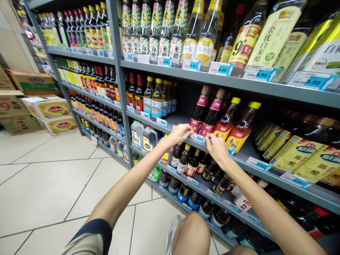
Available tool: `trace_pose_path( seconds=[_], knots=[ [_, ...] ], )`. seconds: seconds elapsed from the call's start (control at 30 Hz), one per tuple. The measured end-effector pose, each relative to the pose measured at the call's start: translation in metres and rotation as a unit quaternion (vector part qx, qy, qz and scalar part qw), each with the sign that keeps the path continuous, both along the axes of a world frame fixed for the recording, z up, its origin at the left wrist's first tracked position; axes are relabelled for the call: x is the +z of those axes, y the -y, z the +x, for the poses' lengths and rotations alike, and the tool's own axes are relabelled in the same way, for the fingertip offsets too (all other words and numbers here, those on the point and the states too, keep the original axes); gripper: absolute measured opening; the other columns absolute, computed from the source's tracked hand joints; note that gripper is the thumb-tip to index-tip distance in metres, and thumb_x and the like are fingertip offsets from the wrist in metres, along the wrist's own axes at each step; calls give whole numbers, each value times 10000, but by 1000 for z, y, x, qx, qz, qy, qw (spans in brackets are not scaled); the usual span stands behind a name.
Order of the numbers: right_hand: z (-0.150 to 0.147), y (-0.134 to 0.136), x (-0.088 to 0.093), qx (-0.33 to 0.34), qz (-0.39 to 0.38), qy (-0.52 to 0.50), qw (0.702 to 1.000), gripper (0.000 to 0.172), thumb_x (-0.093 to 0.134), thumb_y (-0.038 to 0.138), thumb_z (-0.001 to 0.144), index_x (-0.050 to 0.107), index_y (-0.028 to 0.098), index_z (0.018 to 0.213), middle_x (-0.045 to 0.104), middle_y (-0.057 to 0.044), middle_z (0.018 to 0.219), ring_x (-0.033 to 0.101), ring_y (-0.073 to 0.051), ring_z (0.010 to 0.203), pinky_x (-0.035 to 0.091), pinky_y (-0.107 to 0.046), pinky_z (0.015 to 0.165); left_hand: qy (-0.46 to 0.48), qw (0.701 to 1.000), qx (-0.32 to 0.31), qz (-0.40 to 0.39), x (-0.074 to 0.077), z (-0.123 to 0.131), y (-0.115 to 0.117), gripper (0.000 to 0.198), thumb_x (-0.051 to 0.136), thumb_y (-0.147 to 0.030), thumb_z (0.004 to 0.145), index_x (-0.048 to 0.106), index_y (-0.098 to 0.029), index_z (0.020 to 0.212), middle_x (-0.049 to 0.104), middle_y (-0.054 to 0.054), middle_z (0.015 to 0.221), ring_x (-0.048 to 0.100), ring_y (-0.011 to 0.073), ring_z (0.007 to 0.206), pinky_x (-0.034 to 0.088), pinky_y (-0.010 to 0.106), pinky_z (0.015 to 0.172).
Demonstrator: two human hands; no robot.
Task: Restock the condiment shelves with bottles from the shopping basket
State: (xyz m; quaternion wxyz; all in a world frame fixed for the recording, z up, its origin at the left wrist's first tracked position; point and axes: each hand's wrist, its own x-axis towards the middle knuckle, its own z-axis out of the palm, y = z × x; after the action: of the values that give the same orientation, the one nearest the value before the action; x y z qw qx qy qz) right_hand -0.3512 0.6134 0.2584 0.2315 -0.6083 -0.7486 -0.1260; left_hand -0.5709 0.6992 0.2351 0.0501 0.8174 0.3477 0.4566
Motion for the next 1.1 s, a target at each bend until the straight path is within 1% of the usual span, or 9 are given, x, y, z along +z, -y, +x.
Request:
trace_pose_path(
  seconds=[0.23,0.4,0.47,0.53,0.67,0.77,0.83,0.9,1.1],
  knots=[
    [-3,1,1,-21,-4,20,1000,268,447,319,1086,691,219,1135,795,-108,969,750,-293,946,464,-339,762,4,999,22,-27,5,1,6,152,654,-249,904,794,-191,888,785,49,902,691,216,828,476,308,745],
    [3,-2,0,33,3,-41,999,206,528,298,1056,709,200,1068,794,-83,882,753,-256,864,506,-331,790,43,995,37,-77,10,1,18,150,719,-300,886,795,-170,884,788,42,864,692,195,810,493,297,771],
    [6,-1,12,74,36,-101,991,193,603,328,1026,712,182,1087,795,-72,848,760,-248,835,539,-342,830,108,989,55,-88,14,-2,19,260,770,-403,867,793,-152,931,780,50,843,684,192,777,506,296,746],
    [7,1,35,102,92,-167,976,304,657,381,1000,698,144,1185,785,-62,787,763,-248,766,570,-369,841,180,978,67,-80,21,-4,16,392,778,-471,865,779,-126,1051,793,79,924,696,195,797,526,298,749],
    [-4,-4,91,114,120,-273,948,530,663,417,987,603,51,1366,723,-45,651,653,-221,450,596,-407,604,231,966,48,-102,33,3,2,582,791,-468,867,688,-83,1290,749,188,1285,740,255,1069,566,339,923],
    [-19,-14,115,102,90,-319,938,368,674,373,963,696,44,1126,651,-45,565,572,-212,354,530,-391,421,240,958,5,-156,33,14,-7,719,834,-488,832,624,-48,1360,713,242,1343,721,301,1193,567,375,1002],
    [-27,-22,119,84,81,-321,940,271,671,342,953,708,91,857,591,-41,502,554,-213,345,520,-399,397,244,956,-11,-164,30,20,-11,787,877,-477,792,589,-52,1389,717,247,1330,720,306,1202,578,380,998],
    [-31,-27,115,71,68,-312,945,320,663,331,955,664,136,701,558,-40,478,550,-208,347,540,-418,425,245,956,-11,-161,25,22,-13,798,897,-470,773,579,-91,1398,733,227,1309,727,303,1188,597,377,964],
    [-32,-35,106,31,91,-245,965,296,650,328,960,689,115,758,638,-126,650,681,-269,590,602,-459,661,231,961,-13,-150,22,17,-15,689,868,-435,823,614,-127,1385,804,168,1155,764,287,1119,616,358,927]
  ],
)
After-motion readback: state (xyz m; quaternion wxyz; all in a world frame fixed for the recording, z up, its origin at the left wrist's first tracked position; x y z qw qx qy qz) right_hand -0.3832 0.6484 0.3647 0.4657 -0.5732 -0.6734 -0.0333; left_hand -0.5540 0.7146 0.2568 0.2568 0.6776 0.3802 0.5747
